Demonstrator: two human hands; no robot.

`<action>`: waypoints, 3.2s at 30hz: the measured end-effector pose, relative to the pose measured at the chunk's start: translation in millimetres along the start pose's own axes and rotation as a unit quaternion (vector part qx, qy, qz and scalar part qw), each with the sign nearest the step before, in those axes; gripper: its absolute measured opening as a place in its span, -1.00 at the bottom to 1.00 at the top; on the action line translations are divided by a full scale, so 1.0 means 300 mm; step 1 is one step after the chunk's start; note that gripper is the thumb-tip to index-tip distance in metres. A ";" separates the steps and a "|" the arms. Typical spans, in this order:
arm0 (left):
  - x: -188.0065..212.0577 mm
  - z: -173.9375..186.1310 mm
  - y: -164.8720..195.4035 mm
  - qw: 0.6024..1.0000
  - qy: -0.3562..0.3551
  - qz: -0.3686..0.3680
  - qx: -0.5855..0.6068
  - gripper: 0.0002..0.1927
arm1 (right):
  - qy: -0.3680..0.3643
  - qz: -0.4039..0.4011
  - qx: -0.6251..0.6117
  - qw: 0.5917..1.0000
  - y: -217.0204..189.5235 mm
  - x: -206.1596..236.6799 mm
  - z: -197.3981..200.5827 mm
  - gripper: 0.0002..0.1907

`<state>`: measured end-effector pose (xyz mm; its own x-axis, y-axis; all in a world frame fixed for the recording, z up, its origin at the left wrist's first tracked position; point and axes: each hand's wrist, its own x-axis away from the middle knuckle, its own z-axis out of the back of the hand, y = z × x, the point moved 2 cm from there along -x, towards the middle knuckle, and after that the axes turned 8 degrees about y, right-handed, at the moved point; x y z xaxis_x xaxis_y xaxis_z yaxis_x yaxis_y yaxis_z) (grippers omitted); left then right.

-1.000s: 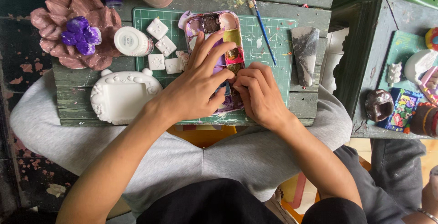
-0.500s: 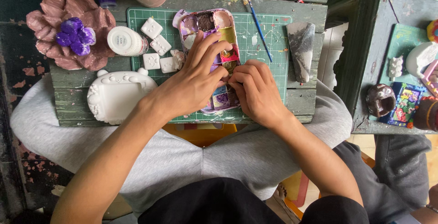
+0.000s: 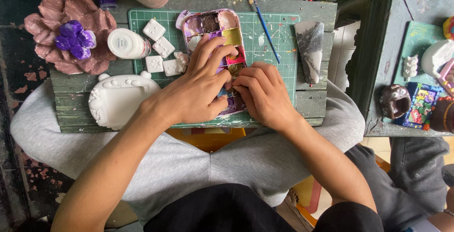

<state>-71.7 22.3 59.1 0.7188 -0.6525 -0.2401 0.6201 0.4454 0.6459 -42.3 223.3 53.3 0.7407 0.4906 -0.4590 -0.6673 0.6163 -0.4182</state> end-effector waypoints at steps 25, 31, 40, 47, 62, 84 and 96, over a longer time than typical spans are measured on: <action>0.013 -0.051 0.029 0.995 0.079 0.014 -0.058 -0.19 | 0.016 0.062 0.057 0.996 -0.011 0.052 -0.019 -0.59; 0.022 -0.055 0.041 0.992 0.109 0.025 -0.061 -0.22 | 0.021 0.106 0.030 0.994 -0.018 0.069 0.000 -0.52; 0.026 -0.062 0.022 0.991 0.121 0.042 -0.026 -0.36 | 0.027 0.154 0.050 0.987 -0.042 0.073 0.028 -0.51; 0.014 -0.048 0.022 0.993 0.107 0.037 0.019 -0.38 | 0.022 0.156 0.085 0.984 -0.060 0.061 0.036 -0.52; -0.054 -0.082 0.048 0.988 0.122 0.095 0.011 -0.80 | 0.175 -0.026 -0.188 0.966 0.000 0.103 0.011 -0.67; 0.051 -0.111 0.135 0.974 0.205 0.071 -0.063 -0.84 | 0.021 -0.025 -0.053 0.998 0.027 0.040 0.048 -0.55; 0.165 -0.136 0.110 0.965 0.229 -0.018 -0.126 -0.79 | -0.068 -0.070 -0.145 0.985 0.017 0.007 0.098 -0.48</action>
<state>-2.8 29.6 39.1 0.7229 -0.3563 -0.5920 0.6628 0.5997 0.4484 -41.9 245.5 73.1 0.8174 0.5029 -0.2808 -0.5376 0.4911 -0.6854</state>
